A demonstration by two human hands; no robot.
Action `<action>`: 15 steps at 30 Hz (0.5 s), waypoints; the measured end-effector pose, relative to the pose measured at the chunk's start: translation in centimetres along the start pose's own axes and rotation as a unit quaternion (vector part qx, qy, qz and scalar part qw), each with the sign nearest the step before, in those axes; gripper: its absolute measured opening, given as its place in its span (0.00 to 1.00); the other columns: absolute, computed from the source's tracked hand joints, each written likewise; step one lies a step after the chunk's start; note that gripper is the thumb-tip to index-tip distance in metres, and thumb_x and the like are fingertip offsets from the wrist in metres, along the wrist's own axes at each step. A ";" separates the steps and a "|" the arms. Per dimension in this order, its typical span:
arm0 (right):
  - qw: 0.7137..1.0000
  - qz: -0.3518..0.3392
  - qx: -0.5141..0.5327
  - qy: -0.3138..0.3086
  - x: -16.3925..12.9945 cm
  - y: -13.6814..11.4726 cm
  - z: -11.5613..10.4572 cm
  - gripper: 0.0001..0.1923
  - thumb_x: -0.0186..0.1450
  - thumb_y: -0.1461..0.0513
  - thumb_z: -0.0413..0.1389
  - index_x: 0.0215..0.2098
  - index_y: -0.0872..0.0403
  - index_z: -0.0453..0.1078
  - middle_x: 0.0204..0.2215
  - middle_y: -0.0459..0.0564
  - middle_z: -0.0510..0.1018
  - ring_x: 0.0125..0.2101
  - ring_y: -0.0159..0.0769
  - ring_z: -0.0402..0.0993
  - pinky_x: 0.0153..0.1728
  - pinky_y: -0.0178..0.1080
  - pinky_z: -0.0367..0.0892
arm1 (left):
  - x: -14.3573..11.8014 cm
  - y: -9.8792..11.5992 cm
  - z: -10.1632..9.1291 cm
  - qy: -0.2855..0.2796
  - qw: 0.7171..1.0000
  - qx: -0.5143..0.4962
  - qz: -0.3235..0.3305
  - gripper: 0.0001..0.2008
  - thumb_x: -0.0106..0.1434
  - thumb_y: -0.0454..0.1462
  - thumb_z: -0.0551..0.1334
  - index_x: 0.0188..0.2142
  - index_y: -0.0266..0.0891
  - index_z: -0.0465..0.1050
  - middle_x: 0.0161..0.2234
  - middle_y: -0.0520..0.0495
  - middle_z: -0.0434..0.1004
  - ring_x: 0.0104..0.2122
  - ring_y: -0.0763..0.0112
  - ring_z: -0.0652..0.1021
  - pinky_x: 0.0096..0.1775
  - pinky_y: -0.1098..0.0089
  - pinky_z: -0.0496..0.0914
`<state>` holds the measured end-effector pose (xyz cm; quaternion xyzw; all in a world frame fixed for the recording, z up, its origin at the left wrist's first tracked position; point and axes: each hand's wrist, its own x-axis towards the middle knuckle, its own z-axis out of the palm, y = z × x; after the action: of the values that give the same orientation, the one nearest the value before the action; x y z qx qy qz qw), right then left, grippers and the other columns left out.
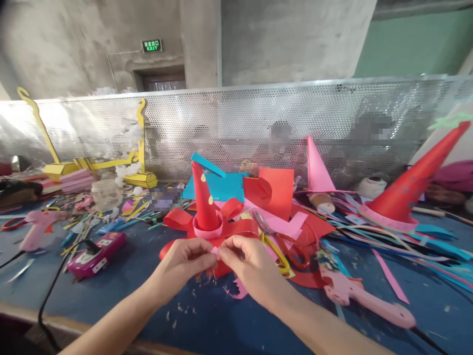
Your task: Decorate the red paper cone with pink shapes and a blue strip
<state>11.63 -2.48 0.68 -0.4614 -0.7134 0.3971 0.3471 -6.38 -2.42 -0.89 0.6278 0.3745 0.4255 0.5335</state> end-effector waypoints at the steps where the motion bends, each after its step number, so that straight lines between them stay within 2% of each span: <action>1: 1.000 0.007 0.016 -0.006 0.0 0.2 0.2 0.14 0.67 0.53 0.53 0.29 0.54 0.68 0.23 0.42 0.65 0.24 0.30 0.59 0.27 0.35 0.56 | -0.2 -0.1 0.0 -0.002 1.000 -0.005 -0.005 0.12 0.61 0.43 0.64 0.29 0.36 0.73 0.22 0.52 0.73 0.22 0.77 0.69 0.26 0.74 0.61; 5: 0.999 0.011 0.028 -0.012 0.1 0.5 0.5 0.13 0.68 0.54 0.52 0.31 0.53 0.68 0.22 0.41 0.65 0.24 0.30 0.59 0.26 0.35 0.55 | -0.9 -0.6 0.0 -0.004 0.999 -0.036 -0.009 0.14 0.61 0.45 0.63 0.29 0.36 0.72 0.24 0.50 0.74 0.24 0.75 0.72 0.26 0.74 0.63; 8: 0.999 -0.023 -0.014 0.039 0.0 0.3 0.3 0.14 0.69 0.53 0.51 0.30 0.53 0.66 0.23 0.40 0.62 0.24 0.30 0.56 0.26 0.35 0.54 | -1.2 -0.7 -0.4 0.023 1.000 -0.018 -0.009 0.12 0.61 0.44 0.63 0.31 0.36 0.73 0.26 0.49 0.77 0.24 0.73 0.74 0.25 0.74 0.64; 10: 0.996 -0.035 -0.033 0.073 -0.1 0.0 0.0 0.15 0.69 0.52 0.51 0.29 0.53 0.65 0.23 0.40 0.59 0.24 0.30 0.54 0.25 0.35 0.53 | -1.1 -0.5 -1.0 0.075 0.997 0.025 -0.007 0.11 0.61 0.43 0.61 0.32 0.36 0.73 0.26 0.49 0.77 0.23 0.73 0.74 0.24 0.74 0.64; 12: 0.996 -0.037 -0.030 0.077 -0.1 -0.2 -0.2 0.16 0.68 0.51 0.52 0.29 0.53 0.66 0.23 0.40 0.59 0.24 0.30 0.54 0.25 0.36 0.53 | -0.6 0.1 -2.0 0.145 0.985 0.087 0.017 0.11 0.63 0.43 0.60 0.31 0.37 0.72 0.24 0.50 0.75 0.22 0.73 0.74 0.26 0.73 0.65; 14: 0.997 -0.037 -0.017 0.065 0.0 -0.3 -0.2 0.16 0.67 0.50 0.53 0.29 0.53 0.67 0.23 0.41 0.61 0.25 0.31 0.55 0.25 0.36 0.53 | 0.3 0.8 -3.1 0.227 0.958 0.160 0.071 0.12 0.63 0.45 0.60 0.31 0.38 0.72 0.25 0.50 0.76 0.25 0.71 0.75 0.30 0.71 0.68; 15: 0.997 -0.038 -0.011 0.061 0.0 -0.4 -0.1 0.16 0.67 0.50 0.54 0.29 0.52 0.67 0.23 0.41 0.61 0.25 0.31 0.55 0.25 0.36 0.53 | 0.9 1.2 -3.6 0.272 0.936 0.198 0.106 0.12 0.62 0.46 0.61 0.33 0.39 0.71 0.28 0.50 0.77 0.27 0.70 0.76 0.33 0.70 0.69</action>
<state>11.56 -2.55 1.03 -0.4610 -0.7120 0.3468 0.4003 -9.43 -0.51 0.67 0.6169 0.5136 0.5512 0.2277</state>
